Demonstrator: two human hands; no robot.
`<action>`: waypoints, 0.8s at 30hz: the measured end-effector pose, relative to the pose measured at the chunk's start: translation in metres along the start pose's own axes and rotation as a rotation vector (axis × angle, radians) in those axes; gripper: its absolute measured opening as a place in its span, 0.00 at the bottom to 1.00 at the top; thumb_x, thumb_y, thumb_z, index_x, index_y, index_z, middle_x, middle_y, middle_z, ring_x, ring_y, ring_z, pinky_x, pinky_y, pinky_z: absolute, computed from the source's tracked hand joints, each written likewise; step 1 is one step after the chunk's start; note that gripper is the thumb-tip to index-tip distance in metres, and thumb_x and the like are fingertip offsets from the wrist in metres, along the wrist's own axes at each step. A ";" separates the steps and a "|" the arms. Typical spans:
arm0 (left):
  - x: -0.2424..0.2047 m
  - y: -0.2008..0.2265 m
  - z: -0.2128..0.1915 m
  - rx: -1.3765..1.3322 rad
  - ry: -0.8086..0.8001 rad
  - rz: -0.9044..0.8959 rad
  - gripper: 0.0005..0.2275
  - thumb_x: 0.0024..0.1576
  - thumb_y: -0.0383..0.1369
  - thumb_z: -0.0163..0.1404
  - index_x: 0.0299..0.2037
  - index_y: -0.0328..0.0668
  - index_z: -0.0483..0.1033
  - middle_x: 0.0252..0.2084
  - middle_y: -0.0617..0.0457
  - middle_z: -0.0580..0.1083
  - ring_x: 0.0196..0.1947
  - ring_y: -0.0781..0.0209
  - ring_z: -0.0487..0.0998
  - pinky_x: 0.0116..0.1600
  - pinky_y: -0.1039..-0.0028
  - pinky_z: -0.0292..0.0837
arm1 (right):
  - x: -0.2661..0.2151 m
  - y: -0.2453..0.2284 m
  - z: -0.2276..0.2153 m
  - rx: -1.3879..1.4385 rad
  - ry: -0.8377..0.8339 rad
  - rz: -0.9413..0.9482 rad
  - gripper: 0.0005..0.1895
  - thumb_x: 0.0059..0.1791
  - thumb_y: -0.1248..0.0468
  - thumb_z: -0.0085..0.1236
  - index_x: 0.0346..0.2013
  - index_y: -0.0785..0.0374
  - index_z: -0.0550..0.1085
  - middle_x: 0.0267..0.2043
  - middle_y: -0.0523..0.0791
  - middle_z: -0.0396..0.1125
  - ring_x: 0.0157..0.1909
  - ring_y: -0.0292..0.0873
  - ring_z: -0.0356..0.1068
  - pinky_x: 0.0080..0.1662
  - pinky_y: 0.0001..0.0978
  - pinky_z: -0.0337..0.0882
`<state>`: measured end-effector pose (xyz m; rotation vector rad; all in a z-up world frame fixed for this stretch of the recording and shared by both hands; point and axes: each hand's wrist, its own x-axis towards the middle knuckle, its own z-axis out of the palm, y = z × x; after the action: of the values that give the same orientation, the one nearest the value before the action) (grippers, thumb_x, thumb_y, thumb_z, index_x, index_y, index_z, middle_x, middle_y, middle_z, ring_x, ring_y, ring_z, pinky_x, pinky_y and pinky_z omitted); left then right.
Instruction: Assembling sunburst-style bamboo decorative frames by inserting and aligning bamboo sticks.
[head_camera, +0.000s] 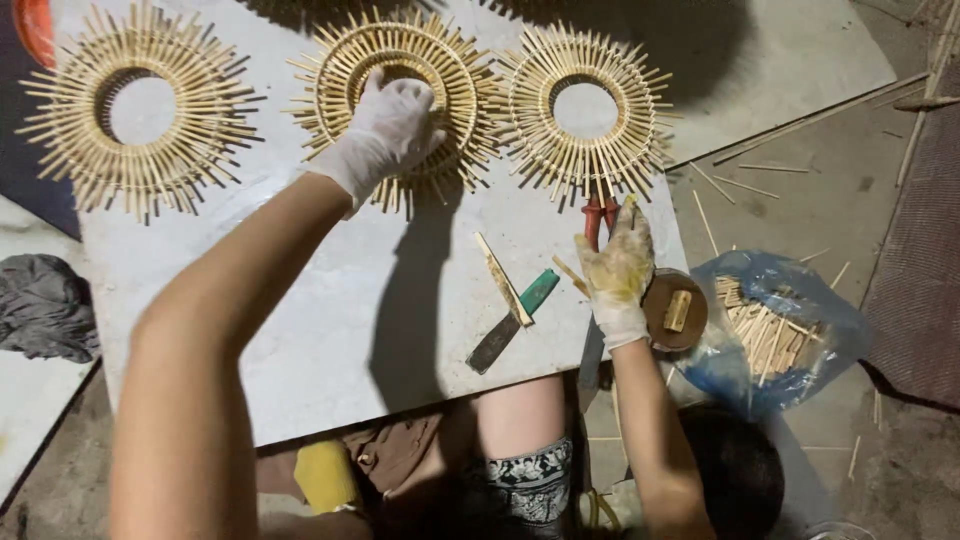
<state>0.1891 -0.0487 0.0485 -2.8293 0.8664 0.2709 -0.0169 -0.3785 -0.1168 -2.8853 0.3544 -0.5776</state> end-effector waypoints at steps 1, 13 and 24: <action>0.008 -0.007 0.020 0.005 0.004 -0.004 0.25 0.67 0.51 0.40 0.60 0.36 0.70 0.56 0.39 0.74 0.64 0.46 0.70 0.76 0.47 0.46 | 0.000 -0.005 -0.006 0.005 0.005 -0.001 0.54 0.48 0.40 0.65 0.74 0.70 0.51 0.69 0.66 0.55 0.68 0.66 0.58 0.67 0.53 0.59; 0.002 -0.015 0.083 -0.252 0.224 -0.038 0.23 0.67 0.52 0.39 0.50 0.42 0.78 0.41 0.38 0.80 0.45 0.41 0.81 0.70 0.42 0.51 | -0.019 -0.032 -0.054 -0.065 -0.190 0.232 0.50 0.45 0.46 0.64 0.75 0.65 0.58 0.59 0.59 0.63 0.58 0.63 0.65 0.56 0.56 0.66; -0.052 -0.030 0.096 -0.188 0.117 -0.020 0.22 0.64 0.51 0.38 0.45 0.47 0.83 0.40 0.39 0.80 0.47 0.41 0.80 0.73 0.42 0.47 | -0.029 0.025 -0.023 -0.148 0.147 -0.016 0.42 0.49 0.45 0.65 0.71 0.65 0.65 0.72 0.60 0.59 0.71 0.63 0.57 0.66 0.62 0.54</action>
<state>0.1521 0.0244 -0.0301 -3.0532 0.8770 0.1942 -0.0572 -0.3974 -0.1116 -2.9970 0.4112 -0.8012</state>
